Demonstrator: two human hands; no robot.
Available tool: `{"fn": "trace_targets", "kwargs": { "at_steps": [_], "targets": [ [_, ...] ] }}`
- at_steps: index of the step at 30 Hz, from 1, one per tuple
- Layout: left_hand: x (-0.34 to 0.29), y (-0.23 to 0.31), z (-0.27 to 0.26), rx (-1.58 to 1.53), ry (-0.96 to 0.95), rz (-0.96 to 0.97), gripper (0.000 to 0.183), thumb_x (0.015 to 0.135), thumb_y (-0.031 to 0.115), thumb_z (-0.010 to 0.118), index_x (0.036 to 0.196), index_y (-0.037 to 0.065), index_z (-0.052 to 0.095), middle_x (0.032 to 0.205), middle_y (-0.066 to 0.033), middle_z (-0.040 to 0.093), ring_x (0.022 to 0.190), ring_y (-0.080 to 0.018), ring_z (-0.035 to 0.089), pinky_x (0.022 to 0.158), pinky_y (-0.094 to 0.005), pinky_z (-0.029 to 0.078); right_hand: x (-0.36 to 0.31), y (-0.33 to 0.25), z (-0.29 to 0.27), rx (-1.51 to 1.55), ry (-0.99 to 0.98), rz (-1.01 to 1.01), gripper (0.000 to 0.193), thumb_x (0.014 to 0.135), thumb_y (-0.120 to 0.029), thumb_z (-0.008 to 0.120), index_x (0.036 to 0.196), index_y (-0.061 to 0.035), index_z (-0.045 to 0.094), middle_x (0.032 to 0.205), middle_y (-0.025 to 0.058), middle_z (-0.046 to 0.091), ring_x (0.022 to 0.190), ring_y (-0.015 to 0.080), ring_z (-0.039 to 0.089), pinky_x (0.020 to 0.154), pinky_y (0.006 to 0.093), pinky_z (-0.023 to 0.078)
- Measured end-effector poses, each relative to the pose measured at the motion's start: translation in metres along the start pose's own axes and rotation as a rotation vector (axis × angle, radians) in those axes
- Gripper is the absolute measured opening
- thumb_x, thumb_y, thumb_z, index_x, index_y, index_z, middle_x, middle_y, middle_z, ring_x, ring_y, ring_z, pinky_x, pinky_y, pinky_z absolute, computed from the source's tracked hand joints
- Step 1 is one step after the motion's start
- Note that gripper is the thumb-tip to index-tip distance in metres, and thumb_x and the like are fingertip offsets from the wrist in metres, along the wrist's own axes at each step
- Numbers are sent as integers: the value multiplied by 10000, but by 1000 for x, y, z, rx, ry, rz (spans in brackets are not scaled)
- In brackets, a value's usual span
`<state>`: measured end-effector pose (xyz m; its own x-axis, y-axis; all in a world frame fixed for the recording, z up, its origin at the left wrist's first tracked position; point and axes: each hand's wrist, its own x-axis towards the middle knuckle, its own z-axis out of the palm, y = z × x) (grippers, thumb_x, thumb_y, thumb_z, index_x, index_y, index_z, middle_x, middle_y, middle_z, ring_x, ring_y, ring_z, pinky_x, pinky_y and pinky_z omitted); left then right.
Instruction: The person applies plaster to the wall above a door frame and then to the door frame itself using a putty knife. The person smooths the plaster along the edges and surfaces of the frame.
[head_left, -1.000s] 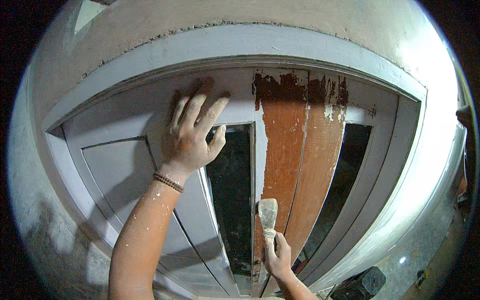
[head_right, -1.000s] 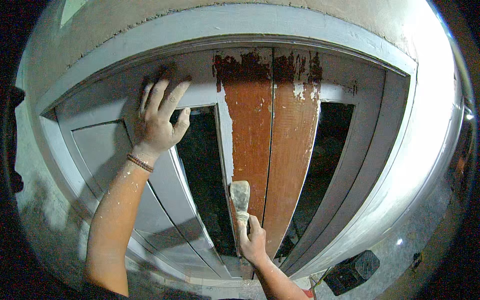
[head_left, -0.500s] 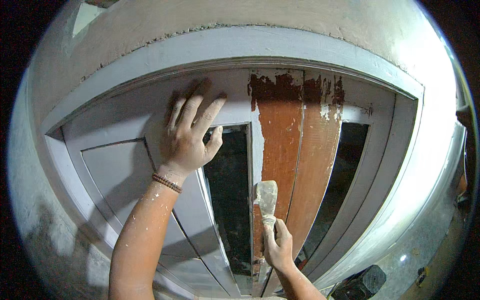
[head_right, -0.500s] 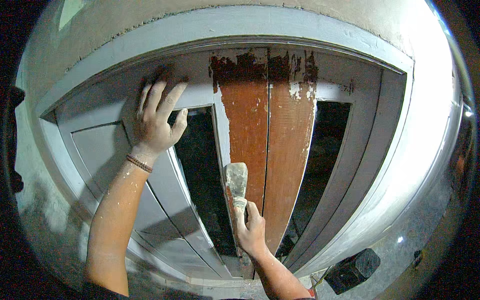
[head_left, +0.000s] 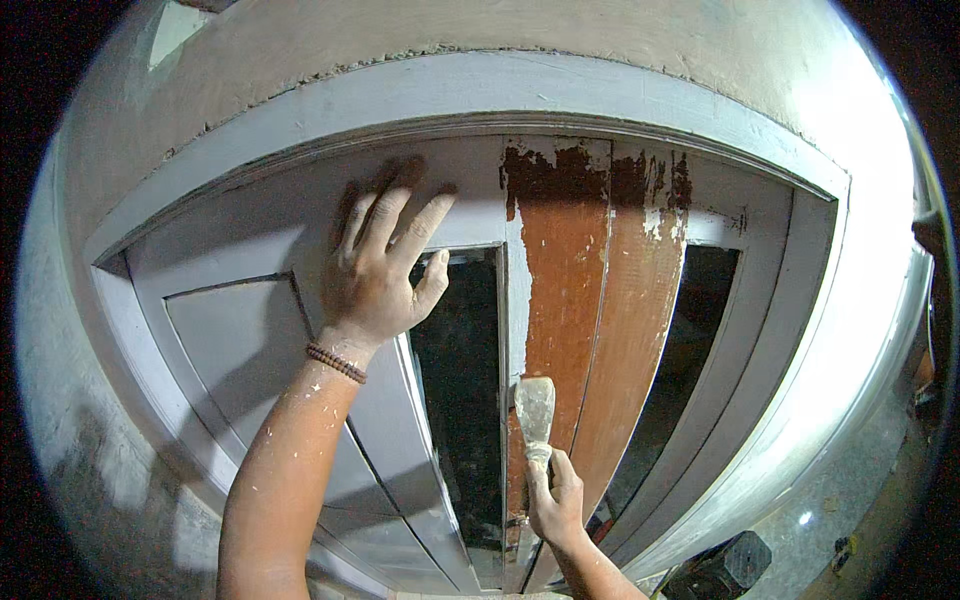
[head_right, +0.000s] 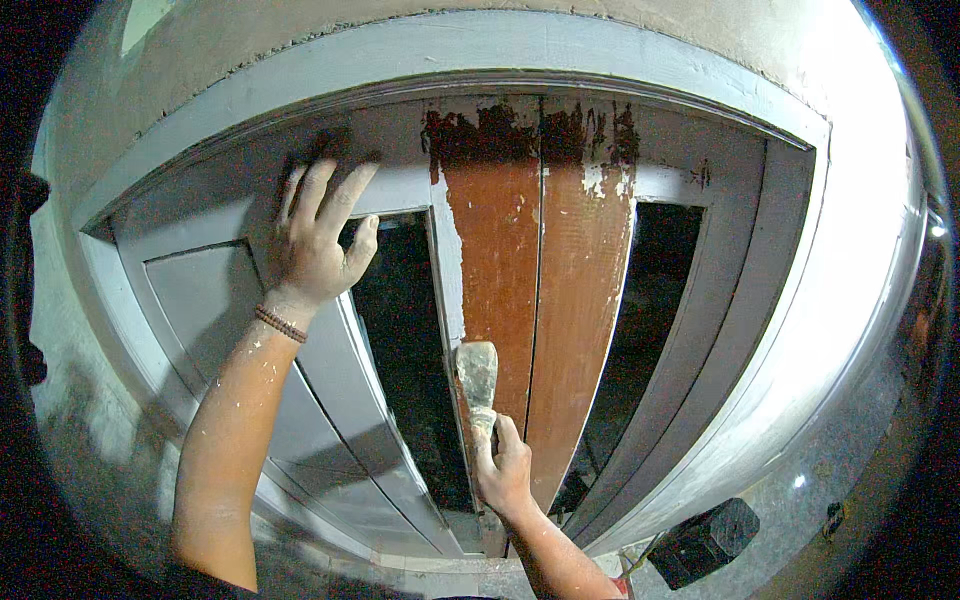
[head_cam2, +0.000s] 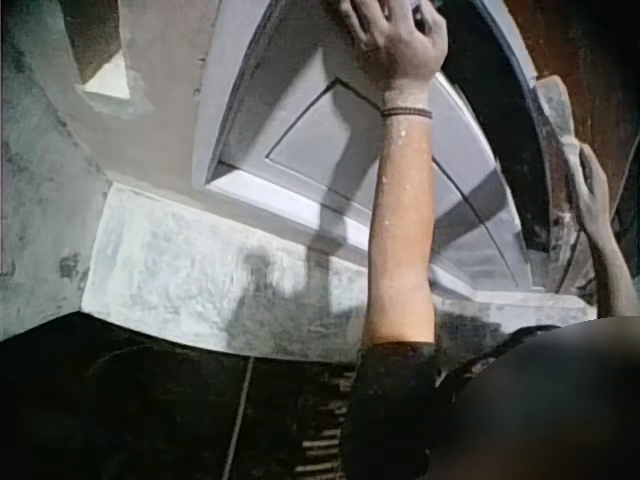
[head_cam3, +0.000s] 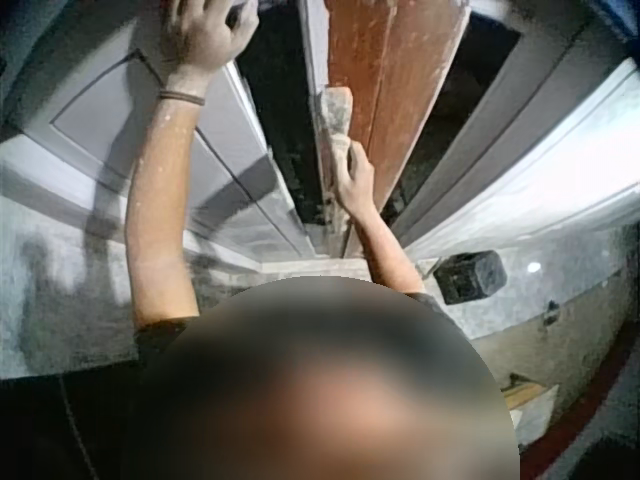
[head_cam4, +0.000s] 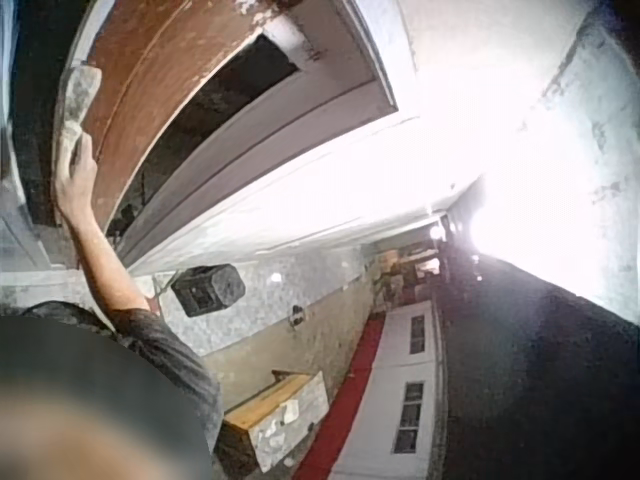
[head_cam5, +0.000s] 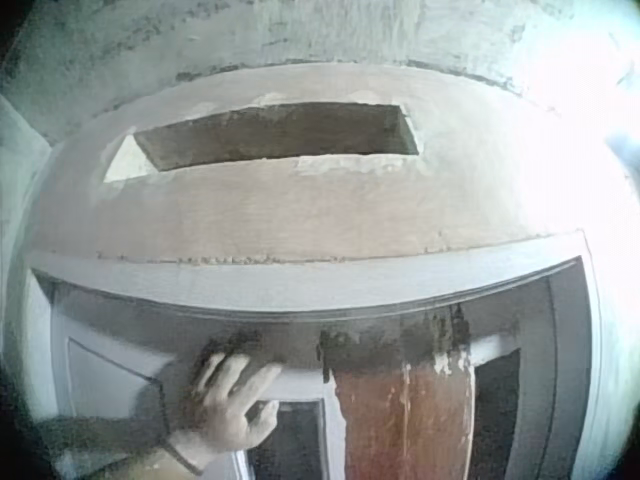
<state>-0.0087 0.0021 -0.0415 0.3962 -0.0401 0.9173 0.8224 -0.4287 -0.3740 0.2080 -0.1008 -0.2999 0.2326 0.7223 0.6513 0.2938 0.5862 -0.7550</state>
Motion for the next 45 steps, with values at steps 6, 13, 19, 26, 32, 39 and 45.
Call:
{"fn": "trace_targets", "kwargs": {
  "at_steps": [6, 13, 19, 26, 32, 39, 45],
  "targets": [
    [3, 1, -3, -1, 35, 23, 604, 862, 257, 722, 1459, 235, 636, 1467, -151, 562, 1379, -390, 516, 1226, -585, 375, 7, 4, -1, -11, -17, 51, 211, 1050, -144, 656, 1205, -2, 655, 804, 167, 698, 595, 121, 575, 551, 335, 455],
    [2, 1, -1, 4, 36, 17, 588, 864, 251, 719, 1447, 226, 646, 1509, -145, 545, 1392, -387, 512, 1231, -589, 367, 4, -12, -3, -27, -8, -9, 196, 1064, -138, 636, 1202, 0, 654, 877, 176, 717, 761, 185, 677, 688, 364, 524],
    [2, 0, -1, 10, 50, 28, 578, 866, 258, 723, 1438, 221, 655, 1481, -152, 556, 1366, -403, 522, 1210, -596, 384, 21, -20, -7, 42, -63, 175, 179, 1066, -131, 628, 1183, 3, 652, 932, 175, 719, 798, 201, 678, 720, 359, 531],
    [0, 1, 0, 10, 45, 18, 571, 871, 266, 719, 1438, 234, 656, 1443, -159, 567, 1338, -417, 532, 1197, -603, 401, 17, -34, -6, -35, -63, 210, 198, 1061, -124, 634, 1202, 13, 656, 1002, 197, 741, 908, 216, 732, 794, 375, 554],
    [3, 1, -2, 4, 59, 26, 580, 857, 244, 724, 1433, 237, 660, 1476, -149, 562, 1372, -388, 531, 1205, -573, 402, 25, -32, -9, -12, -63, 139, 205, 1064, -147, 633, 1201, 3, 658, 957, 208, 723, 831, 211, 702, 746, 364, 538],
    [1, 2, 0, 0, 42, 0, 578, 862, 246, 725, 1436, 240, 658, 1451, -146, 574, 1354, -395, 535, 1195, -571, 412, 23, -27, -4, -3, -14, 34, 206, 1057, -149, 641, 1194, 3, 665, 924, 210, 715, 799, 264, 709, 735, 381, 539],
    [-1, 1, 0, 18, 16, -1, 567, 883, 283, 714, 1445, 248, 651, 1460, -158, 563, 1379, -406, 515, 1211, -593, 388, 24, -27, -6, -46, -48, 133, 189, 1051, -133, 648, 1178, 5, 666, 888, 204, 709, 724, 252, 672, 684, 392, 522]
  ]
}}
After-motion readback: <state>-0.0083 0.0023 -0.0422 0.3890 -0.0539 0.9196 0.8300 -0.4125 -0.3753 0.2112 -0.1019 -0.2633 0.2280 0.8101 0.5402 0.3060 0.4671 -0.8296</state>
